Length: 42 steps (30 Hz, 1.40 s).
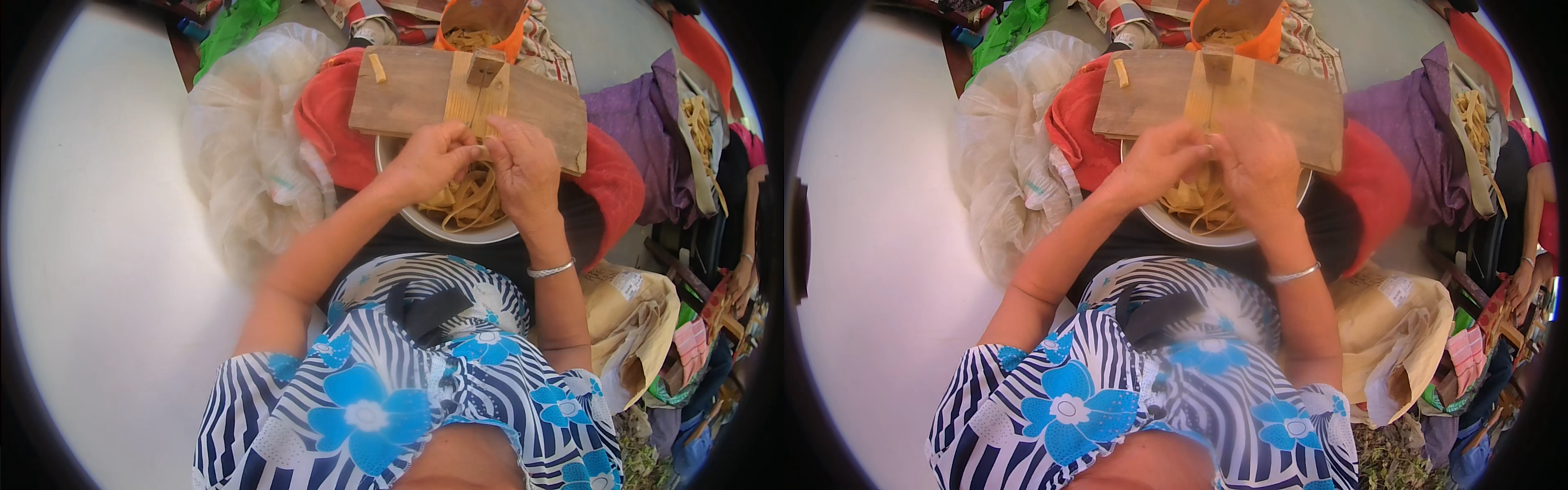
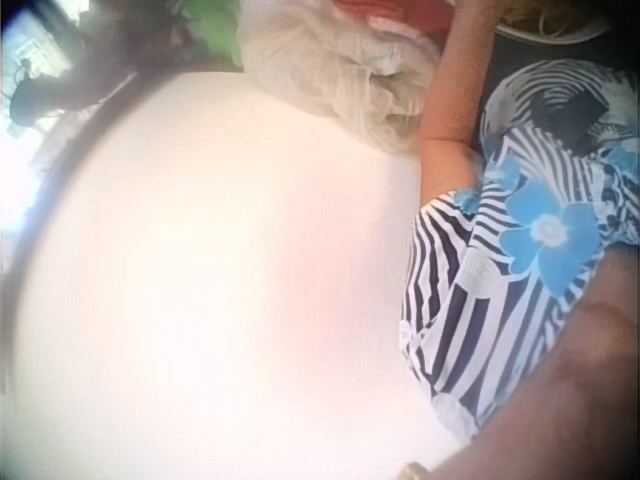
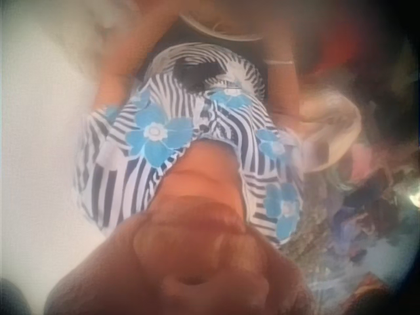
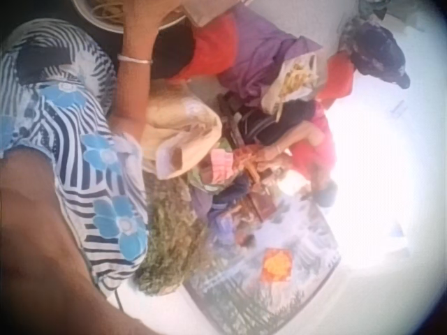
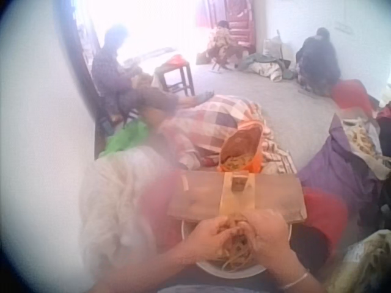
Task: The person uses a wooden plane to shave thin strips from a piece of wood, pulling the material through the blade by hand and placing the finished shavings into a metal bowl.
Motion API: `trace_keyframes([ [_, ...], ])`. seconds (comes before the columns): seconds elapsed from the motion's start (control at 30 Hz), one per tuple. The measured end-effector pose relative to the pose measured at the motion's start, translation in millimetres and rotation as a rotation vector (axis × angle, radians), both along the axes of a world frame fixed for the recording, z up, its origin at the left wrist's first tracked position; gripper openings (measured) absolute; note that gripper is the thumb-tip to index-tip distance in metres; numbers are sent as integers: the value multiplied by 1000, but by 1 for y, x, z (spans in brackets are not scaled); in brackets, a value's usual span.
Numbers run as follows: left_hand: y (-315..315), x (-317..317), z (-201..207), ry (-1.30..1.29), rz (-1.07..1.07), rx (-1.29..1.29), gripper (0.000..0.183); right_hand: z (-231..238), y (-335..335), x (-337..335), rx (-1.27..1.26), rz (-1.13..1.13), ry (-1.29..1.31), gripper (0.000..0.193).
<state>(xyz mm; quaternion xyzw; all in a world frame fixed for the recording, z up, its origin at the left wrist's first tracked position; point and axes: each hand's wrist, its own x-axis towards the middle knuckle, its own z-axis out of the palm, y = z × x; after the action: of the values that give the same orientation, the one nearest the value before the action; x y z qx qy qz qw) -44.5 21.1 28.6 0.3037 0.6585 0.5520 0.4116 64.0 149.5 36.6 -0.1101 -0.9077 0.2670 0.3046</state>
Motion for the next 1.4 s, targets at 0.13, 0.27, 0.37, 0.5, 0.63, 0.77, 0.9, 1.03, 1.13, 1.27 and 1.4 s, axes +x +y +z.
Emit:
trace_keyframes([
  [0.13, -3, 0, -13, -45, -224, -34, 23, -7, 2, 11, -206, -117, -132, 17],
  [0.27, -25, -8, 23, 344, -273, -74, 26, 6, 8, 38, -433, 73, -367, 20],
  [0.37, -36, 8, 115, 517, -243, 51, 22, 71, -19, 45, -682, 423, -660, 15],
  [0.5, -23, 9, 172, 360, -472, 502, 16, 112, -37, 57, -987, 754, 127, 20],
  [0.63, -8, 26, 112, -158, -206, 503, 24, 88, -33, 35, -1042, 233, 269, 27],
  [0.77, 9, 22, 44, -377, -243, 315, 32, 10, -14, 13, -531, -63, 309, 26],
  [0.9, 17, 19, 16, -516, -152, 170, 24, -10, -7, 15, -210, -188, 151, 33],
  [1.03, 12, 10, -21, -653, -198, 54, 12, -13, -4, 15, -114, -168, 36, 19],
  [1.13, 6, 9, -22, -155, -150, -48, 6, -16, -4, 21, -26, -146, -262, 17],
  [1.27, 3, 20, -36, 999, 0, 18, 11, -59, 0, 30, -563, -131, -312, 17],
  [1.4, 2, 21, -36, 1056, 5, 91, 20, -71, -9, 34, -1483, 83, -211, 30],
])
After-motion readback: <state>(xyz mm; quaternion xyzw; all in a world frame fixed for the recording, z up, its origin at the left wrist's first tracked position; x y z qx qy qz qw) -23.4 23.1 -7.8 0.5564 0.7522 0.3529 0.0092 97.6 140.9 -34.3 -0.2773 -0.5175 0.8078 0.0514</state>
